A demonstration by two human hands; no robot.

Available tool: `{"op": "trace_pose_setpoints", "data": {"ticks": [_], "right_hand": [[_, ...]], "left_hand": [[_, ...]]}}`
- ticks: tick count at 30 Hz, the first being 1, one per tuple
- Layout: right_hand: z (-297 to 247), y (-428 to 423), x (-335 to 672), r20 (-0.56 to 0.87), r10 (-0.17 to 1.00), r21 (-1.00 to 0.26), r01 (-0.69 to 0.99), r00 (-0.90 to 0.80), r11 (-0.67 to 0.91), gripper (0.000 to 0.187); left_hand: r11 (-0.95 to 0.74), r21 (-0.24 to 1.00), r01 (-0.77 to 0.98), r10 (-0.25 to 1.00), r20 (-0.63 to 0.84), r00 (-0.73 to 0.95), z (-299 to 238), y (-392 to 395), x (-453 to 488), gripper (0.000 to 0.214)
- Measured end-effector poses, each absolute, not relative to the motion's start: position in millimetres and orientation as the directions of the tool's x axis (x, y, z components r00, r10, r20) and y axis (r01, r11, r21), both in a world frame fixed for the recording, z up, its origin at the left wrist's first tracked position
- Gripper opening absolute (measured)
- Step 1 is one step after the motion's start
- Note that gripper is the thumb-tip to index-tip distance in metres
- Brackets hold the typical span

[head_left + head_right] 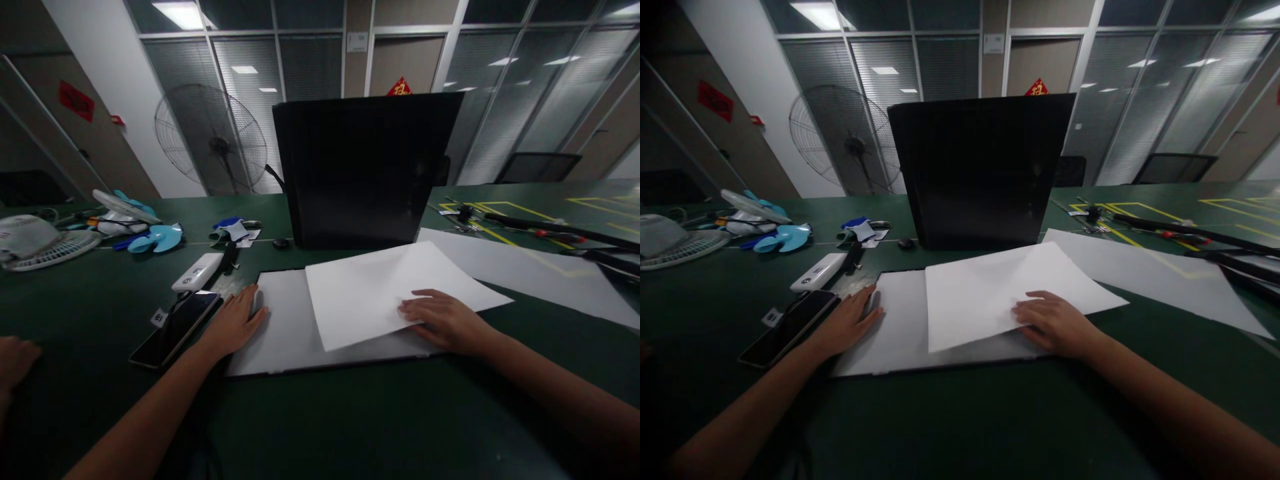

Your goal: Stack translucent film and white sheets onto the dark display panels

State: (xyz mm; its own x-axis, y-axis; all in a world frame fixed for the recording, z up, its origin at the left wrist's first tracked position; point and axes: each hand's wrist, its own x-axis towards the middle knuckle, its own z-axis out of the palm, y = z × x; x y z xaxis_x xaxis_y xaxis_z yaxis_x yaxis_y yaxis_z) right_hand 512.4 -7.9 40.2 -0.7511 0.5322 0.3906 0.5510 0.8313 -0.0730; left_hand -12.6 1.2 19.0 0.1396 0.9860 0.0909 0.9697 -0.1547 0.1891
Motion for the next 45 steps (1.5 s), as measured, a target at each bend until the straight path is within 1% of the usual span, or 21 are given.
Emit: {"op": "trace_pose_setpoints", "data": {"ticks": [3,6,7,10,12,14,17,20,22,25,29,31,34,40,45], "right_hand": [[40,-16,502,0.278,0.575,-0.105,0.57,-0.77,0.815,0.029],[43,-27,490,0.195,0.612,-0.158,0.592,-0.766,0.791,0.034],[46,-31,487,0.167,0.62,-0.184,0.593,-0.767,0.783,0.04],[53,-38,479,0.105,0.638,-0.282,0.592,-0.763,0.755,0.065],[55,-36,482,0.11,0.65,-0.312,0.594,-0.752,0.741,0.072],[53,-25,493,0.162,0.689,-0.285,0.635,-0.706,0.718,0.067],[44,0,525,0.224,0.783,-0.207,0.757,-0.58,0.62,0.056],[29,25,562,0.197,0.828,-0.178,0.811,-0.526,0.557,0.049],[22,35,579,0.17,0.846,-0.19,0.826,-0.504,0.531,0.051],[17,38,583,0.125,0.891,-0.195,0.869,-0.437,0.454,0.059],[23,30,565,0.063,0.923,-0.134,0.913,-0.38,0.386,0.066],[27,25,556,0.046,0.926,-0.104,0.92,-0.375,0.377,0.068],[32,21,548,0.025,0.926,-0.102,0.921,-0.376,0.377,0.068],[39,14,540,0.006,0.877,-0.127,0.87,-0.48,0.477,0.068],[42,9,531,-0.001,0.865,-0.128,0.858,-0.502,0.498,0.069]], "left_hand": [[-0.154,0.194,0.969,0.986,0.093,0.138,19,1,-12,0.079],[-0.149,0.205,0.967,0.987,0.086,0.134,19,1,-12,0.076],[-0.145,0.207,0.967,0.988,0.08,0.131,19,1,-11,0.076],[-0.14,0.209,0.968,0.989,0.07,0.128,18,0,-11,0.077],[-0.144,0.207,0.968,0.988,0.078,0.131,18,0,-10,0.077],[-0.146,0.202,0.969,0.988,0.085,0.131,19,0,-10,0.076],[-0.139,0.193,0.971,0.989,0.072,0.127,20,0,-9,0.077],[-0.14,0.19,0.972,0.989,0.07,0.129,20,-1,-9,0.078],[-0.148,0.192,0.97,0.988,0.08,0.135,21,-1,-10,0.078],[-0.163,0.19,0.968,0.985,0.084,0.149,20,-1,-11,0.077],[-0.169,0.184,0.968,0.985,0.073,0.157,20,-1,-13,0.077],[-0.169,0.186,0.968,0.984,0.082,0.156,18,0,-14,0.076],[-0.175,0.19,0.966,0.982,0.105,0.157,15,1,-16,0.075],[-0.172,0.202,0.964,0.982,0.115,0.151,11,2,-18,0.077],[-0.173,0.186,0.967,0.982,0.11,0.154,16,1,-14,0.082]]}}
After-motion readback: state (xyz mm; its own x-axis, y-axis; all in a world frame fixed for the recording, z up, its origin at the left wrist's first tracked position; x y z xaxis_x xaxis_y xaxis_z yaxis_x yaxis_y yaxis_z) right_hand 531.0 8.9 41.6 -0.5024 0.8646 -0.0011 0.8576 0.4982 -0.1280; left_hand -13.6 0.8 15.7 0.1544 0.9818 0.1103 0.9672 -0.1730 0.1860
